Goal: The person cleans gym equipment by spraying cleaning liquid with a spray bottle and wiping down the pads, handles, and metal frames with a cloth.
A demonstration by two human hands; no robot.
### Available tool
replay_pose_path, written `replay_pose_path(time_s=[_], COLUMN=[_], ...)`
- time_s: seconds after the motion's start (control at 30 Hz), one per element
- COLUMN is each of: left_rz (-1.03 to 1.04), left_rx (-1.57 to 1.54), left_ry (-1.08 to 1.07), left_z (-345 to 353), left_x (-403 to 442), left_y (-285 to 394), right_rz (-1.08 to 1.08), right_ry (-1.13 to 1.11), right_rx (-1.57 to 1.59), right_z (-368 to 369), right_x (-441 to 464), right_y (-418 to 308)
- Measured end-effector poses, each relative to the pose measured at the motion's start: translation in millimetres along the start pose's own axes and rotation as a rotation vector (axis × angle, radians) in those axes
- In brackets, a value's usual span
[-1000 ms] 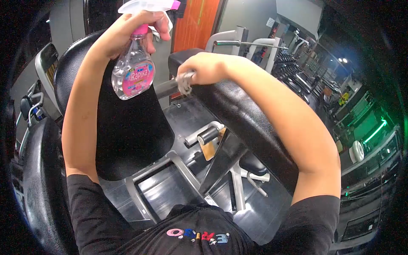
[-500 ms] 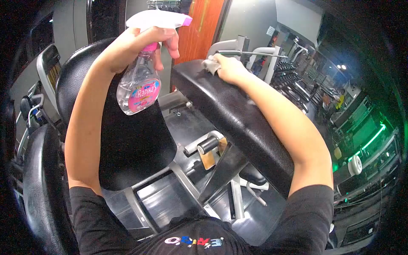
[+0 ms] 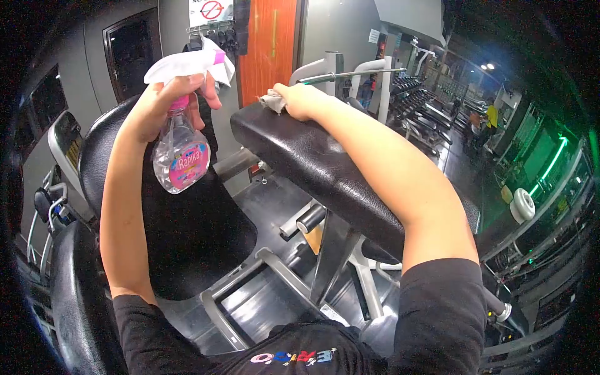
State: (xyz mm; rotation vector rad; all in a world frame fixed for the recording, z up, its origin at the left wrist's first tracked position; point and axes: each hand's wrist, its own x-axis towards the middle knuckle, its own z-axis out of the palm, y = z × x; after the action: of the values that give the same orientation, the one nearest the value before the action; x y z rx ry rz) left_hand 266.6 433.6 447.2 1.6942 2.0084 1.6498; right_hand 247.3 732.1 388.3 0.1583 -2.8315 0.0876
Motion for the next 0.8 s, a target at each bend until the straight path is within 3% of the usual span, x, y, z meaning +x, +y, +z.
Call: replay_pose_path(time_s=[0.07,0.3,0.37,0.47,0.53,0.6,0.8], left_rz=[0.009,-0.208,-0.411,-0.461,-0.451,-0.457,-0.512], left_rx=[-0.009,-0.041,0.059,0.053,-0.016,-0.029,0.079], left_ry=[0.016,-0.305,-0.322,-0.338,-0.38,-0.438,-0.556], left_z=[-1.7,4.2,3.6,12.7,20.7,34.0,70.5], left_x=[-0.2,-7.0,-5.0,-5.9,-3.7,-2.0,-1.4], left_y=[-0.3,19.0,18.6,23.5,9.4,-5.4,-21.3], right_rz=[0.032,-0.011,-0.029,-0.041,0.059,0.007,0.123], right_ry=[-0.067,-0.33,-0.417,-0.194,-0.164,-0.191,-0.411], right_rx=[-0.152,-0.441,-0.452,-0.329,-0.302,-0.374,-0.416], right_z=[-10.2,-49.8,-61.1,-43.5,-40.5,-38.6,-73.1], right_x=[-5.8,-26.2,-28.5,-27.0,-32.3,-29.2,-45.0], right_y=[-7.6,-77.4,-80.0,-35.6,-28.4,-30.5,-58.7])
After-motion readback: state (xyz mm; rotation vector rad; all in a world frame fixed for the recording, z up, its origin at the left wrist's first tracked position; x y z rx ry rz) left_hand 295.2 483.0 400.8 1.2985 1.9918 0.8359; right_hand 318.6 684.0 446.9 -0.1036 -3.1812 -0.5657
